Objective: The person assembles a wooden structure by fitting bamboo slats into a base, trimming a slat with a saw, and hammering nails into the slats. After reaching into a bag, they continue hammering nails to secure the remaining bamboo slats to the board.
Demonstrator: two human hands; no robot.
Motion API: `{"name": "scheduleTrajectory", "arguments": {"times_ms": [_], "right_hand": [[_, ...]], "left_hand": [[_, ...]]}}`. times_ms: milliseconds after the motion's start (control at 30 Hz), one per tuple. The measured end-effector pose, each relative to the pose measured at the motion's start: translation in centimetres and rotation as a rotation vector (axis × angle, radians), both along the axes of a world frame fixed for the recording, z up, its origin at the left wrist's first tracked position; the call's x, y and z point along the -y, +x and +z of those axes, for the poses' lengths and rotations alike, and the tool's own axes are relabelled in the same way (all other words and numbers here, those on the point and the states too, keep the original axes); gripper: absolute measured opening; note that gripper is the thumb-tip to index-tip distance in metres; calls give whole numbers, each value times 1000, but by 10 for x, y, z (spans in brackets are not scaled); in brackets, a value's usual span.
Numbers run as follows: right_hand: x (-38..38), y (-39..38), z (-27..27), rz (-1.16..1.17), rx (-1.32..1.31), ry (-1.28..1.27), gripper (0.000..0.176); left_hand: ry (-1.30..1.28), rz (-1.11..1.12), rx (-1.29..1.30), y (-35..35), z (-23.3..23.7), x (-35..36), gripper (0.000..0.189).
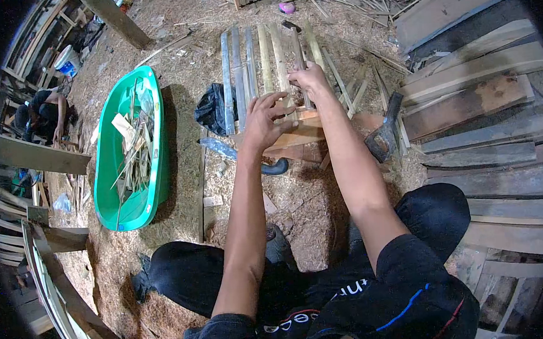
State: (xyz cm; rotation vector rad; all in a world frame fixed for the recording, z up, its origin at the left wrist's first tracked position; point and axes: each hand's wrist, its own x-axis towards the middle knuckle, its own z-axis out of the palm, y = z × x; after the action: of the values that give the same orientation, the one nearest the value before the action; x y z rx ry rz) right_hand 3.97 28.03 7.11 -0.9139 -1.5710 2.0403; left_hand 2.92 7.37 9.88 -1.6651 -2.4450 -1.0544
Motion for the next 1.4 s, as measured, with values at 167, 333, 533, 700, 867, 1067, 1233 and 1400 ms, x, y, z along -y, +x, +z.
{"name": "scheduleTrajectory", "arguments": {"times_ms": [167, 333, 533, 700, 867, 1067, 1233, 1400], "right_hand": [[2, 3, 8, 7, 74, 50, 34], [2, 15, 51, 16, 73, 41, 33], [-27, 31, 54, -9, 36, 104, 38], [-16, 59, 76, 43, 124, 170, 32], [-15, 62, 50, 59, 104, 145, 31], [-13, 62, 56, 104, 5, 67, 34], [-15, 58, 50, 80, -104, 161, 27], [-10, 61, 27, -36, -89, 354, 23]], "left_hand": [[-10, -12, 28, 0, 1, 1, 44], [298, 66, 259, -4, 7, 3, 57], [384, 739, 493, -61, -28, 51, 49], [414, 788, 1206, -57, -61, 50, 38], [735, 775, 1340, -53, -54, 30, 32], [906, 716, 1373, -82, -42, 0, 26], [947, 764, 1235, -113, -20, -30, 32], [856, 753, 1008, -145, -57, -64, 38]]}}
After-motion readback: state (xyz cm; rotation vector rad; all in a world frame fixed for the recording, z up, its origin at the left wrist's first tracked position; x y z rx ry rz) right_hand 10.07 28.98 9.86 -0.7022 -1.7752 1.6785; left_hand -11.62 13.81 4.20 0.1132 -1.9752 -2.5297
